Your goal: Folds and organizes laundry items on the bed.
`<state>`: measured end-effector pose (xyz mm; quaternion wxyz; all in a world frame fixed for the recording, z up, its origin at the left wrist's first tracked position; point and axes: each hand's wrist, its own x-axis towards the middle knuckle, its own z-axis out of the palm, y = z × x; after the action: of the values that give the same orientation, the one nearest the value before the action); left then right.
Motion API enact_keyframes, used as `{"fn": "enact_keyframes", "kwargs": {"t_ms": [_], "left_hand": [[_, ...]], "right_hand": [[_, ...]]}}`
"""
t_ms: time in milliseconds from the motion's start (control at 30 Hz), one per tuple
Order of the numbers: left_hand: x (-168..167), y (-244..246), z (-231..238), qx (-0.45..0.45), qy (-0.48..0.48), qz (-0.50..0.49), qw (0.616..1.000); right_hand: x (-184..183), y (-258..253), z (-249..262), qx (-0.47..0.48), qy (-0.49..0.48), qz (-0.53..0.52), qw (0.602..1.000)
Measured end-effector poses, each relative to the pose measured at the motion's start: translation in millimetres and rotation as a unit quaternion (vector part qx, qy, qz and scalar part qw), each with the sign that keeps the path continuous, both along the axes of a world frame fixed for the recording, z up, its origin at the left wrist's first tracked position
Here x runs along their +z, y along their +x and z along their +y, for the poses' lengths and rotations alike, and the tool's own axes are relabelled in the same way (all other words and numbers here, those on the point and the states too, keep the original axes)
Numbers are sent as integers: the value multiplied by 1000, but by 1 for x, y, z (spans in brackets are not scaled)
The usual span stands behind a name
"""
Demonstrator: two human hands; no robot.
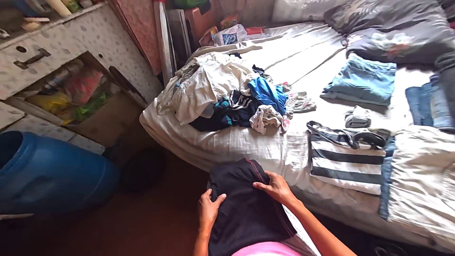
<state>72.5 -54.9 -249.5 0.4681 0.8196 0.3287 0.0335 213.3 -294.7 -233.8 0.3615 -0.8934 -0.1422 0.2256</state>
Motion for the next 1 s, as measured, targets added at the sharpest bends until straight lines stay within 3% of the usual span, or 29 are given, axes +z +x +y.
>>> {"fn": "enact_keyframes", "kwargs": {"t_ms": [167,200,267,367,500,600,733,833,933,1000], "left_hand": [[1,-5,-19,31,66,-95,993],[2,-6,-19,44,33,-111,992],[3,-7,-18,63,-121,-128,982],[10,-12,-14,99,-344,-108,928],[18,-12,-7,108,-439,-74,889],[41,6,4,92,-423,-110,895],[108,34,19,34,-305,-266,914],[148,34,23,-11,-216,-364,906],[149,24,17,-10,-176,-391,904],[128,15,4,11,-151,-367,918]], "right_hand": [[-7,-10,-3,-49,144,-17,988],[-9,-11,-3,-66,194,14,979],[-8,-14,-6,-104,284,118,946],[-5,-15,-12,-136,331,216,908],[-5,-12,-14,-121,353,234,898],[15,5,-6,-81,372,174,908],[89,33,11,-29,403,12,915],[129,36,15,-12,414,-153,897],[133,23,11,-32,414,-217,883],[104,8,4,-51,384,-211,897]]}}
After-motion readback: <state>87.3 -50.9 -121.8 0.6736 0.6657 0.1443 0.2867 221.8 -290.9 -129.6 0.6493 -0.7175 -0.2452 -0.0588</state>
